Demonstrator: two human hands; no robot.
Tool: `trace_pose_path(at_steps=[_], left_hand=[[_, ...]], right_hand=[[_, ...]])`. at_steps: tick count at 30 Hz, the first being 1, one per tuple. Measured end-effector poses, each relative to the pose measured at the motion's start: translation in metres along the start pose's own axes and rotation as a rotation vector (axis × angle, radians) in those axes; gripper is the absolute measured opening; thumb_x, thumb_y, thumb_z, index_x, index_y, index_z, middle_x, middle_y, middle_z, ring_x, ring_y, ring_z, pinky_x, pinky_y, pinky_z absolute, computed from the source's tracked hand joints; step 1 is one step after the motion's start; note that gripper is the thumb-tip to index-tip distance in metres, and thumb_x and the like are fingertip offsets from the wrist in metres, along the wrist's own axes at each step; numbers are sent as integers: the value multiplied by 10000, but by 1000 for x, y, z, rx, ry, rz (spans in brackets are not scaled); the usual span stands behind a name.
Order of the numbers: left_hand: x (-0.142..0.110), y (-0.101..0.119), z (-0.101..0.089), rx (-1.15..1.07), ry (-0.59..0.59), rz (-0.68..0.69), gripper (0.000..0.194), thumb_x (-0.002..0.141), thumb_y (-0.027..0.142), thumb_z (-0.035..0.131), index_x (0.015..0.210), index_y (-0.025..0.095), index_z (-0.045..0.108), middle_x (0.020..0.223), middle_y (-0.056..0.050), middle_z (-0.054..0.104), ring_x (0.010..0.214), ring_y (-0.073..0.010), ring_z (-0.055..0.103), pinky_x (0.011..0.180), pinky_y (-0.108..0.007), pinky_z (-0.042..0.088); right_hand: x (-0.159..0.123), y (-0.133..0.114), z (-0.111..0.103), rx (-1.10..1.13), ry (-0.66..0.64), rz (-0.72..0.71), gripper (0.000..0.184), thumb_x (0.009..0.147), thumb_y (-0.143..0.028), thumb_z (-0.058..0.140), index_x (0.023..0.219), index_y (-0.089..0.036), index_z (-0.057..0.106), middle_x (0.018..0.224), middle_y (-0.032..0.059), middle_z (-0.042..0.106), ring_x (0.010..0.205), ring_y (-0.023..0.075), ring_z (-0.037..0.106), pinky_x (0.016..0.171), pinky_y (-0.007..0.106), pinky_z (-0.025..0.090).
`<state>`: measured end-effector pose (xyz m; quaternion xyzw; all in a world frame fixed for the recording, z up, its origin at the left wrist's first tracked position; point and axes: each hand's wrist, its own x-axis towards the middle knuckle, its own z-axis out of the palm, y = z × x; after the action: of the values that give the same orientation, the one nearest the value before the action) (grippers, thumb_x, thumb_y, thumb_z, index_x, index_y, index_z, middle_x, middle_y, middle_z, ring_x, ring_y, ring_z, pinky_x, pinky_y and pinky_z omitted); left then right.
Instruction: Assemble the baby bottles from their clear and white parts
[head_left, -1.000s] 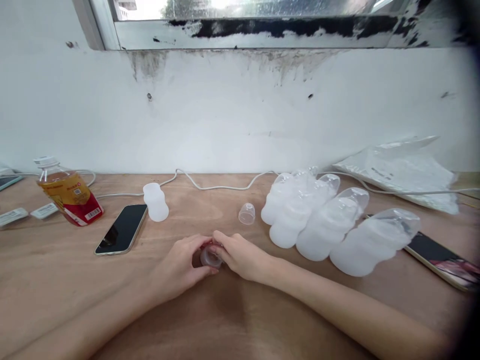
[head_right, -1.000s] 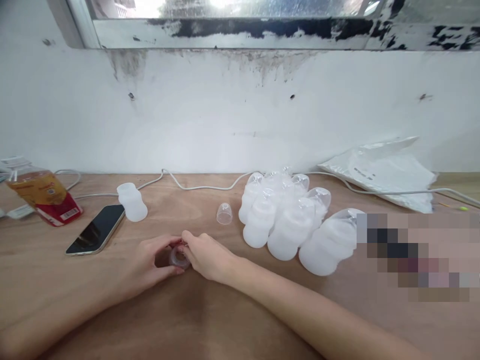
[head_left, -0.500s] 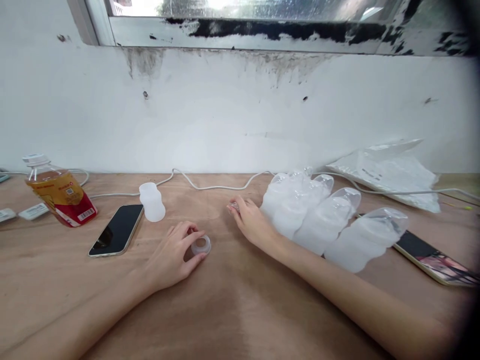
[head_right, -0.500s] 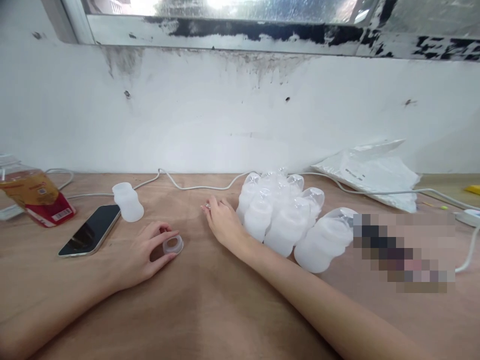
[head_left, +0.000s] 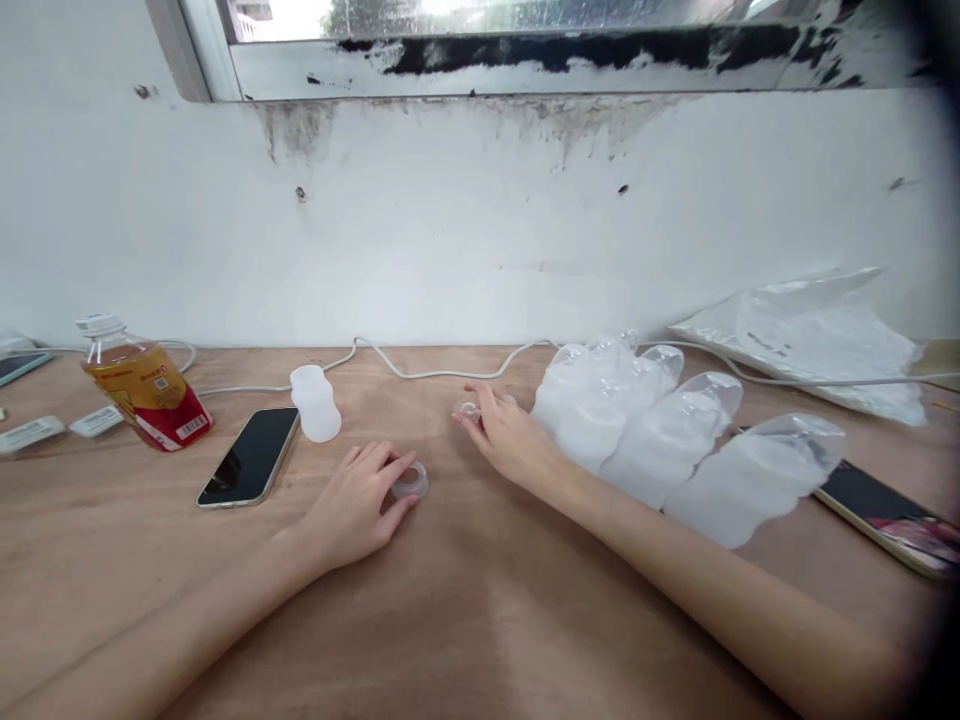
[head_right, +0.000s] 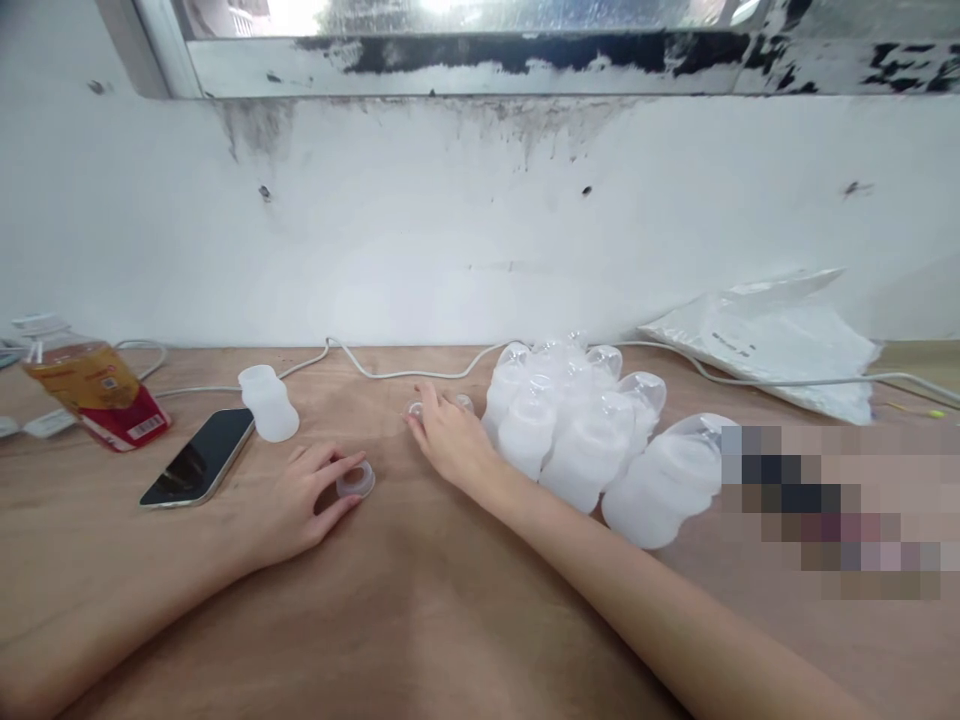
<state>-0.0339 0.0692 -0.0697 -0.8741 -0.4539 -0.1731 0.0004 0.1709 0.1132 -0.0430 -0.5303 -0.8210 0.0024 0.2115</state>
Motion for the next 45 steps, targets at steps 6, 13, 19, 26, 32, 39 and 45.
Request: trace_pose_path(at_steps=[6, 13, 19, 26, 32, 39, 45], left_hand=[[24, -15, 1, 114, 18, -103, 267, 808, 135, 433, 1039, 69, 550, 999, -163, 597, 924, -287, 536, 808, -438, 405], [34, -38, 25, 68, 94, -146, 329, 836, 169, 424, 1157, 98, 449, 1135, -129, 561, 1025, -253, 491, 837, -398, 415], [36, -41, 25, -2, 100, -148, 313, 840, 182, 422, 1148, 133, 453, 1113, -96, 570, 1007, -245, 486, 825, -394, 419], [36, -37, 22, -35, 103, -153, 313, 847, 197, 412, 1145, 111, 456, 1108, -121, 562, 1019, -256, 482, 838, -421, 412], [33, -42, 25, -44, 133, -151, 374, 843, 216, 417, 1199, 103, 397, 1121, -140, 550, 1017, -262, 509, 822, -433, 431], [30, -41, 29, -66, 224, -130, 465, 820, 259, 444, 1234, 85, 323, 1315, -201, 343, 1203, -292, 361, 949, -453, 354], [26, -16, 6, -64, 381, -36, 387, 841, 219, 401, 1211, 160, 307, 1326, -151, 301, 1248, -238, 295, 1006, -433, 290]], right_hand=[[6, -17, 21, 60, -85, -20, 217, 847, -304, 440, 1008, -159, 450, 899, 62, 614, 771, 157, 590, 601, 232, 394], [21, -21, 49, -4, -84, -17, 204, 847, -265, 404, 983, -155, 511, 995, 99, 558, 895, 195, 549, 695, 280, 405], [18, -23, 48, -37, -78, -6, 212, 854, -259, 373, 978, -149, 506, 993, 103, 539, 893, 202, 539, 699, 291, 417], [19, -24, 51, -67, -76, -26, 252, 854, -244, 379, 1025, -116, 513, 999, 112, 538, 924, 207, 531, 749, 287, 426], [0, -41, -14, -135, -1, 24, 501, 837, -340, 438, 1263, -95, 336, 1083, 170, 468, 915, 261, 533, 656, 325, 448], [-32, -17, -127, -703, 18, 192, 400, 699, -501, 580, 920, -170, 539, 924, 129, 531, 679, 213, 551, 434, 251, 308], [-23, 10, -116, -704, -217, 235, 253, 673, -364, 641, 837, -179, 587, 831, 105, 586, 480, 128, 507, 423, 246, 283]])
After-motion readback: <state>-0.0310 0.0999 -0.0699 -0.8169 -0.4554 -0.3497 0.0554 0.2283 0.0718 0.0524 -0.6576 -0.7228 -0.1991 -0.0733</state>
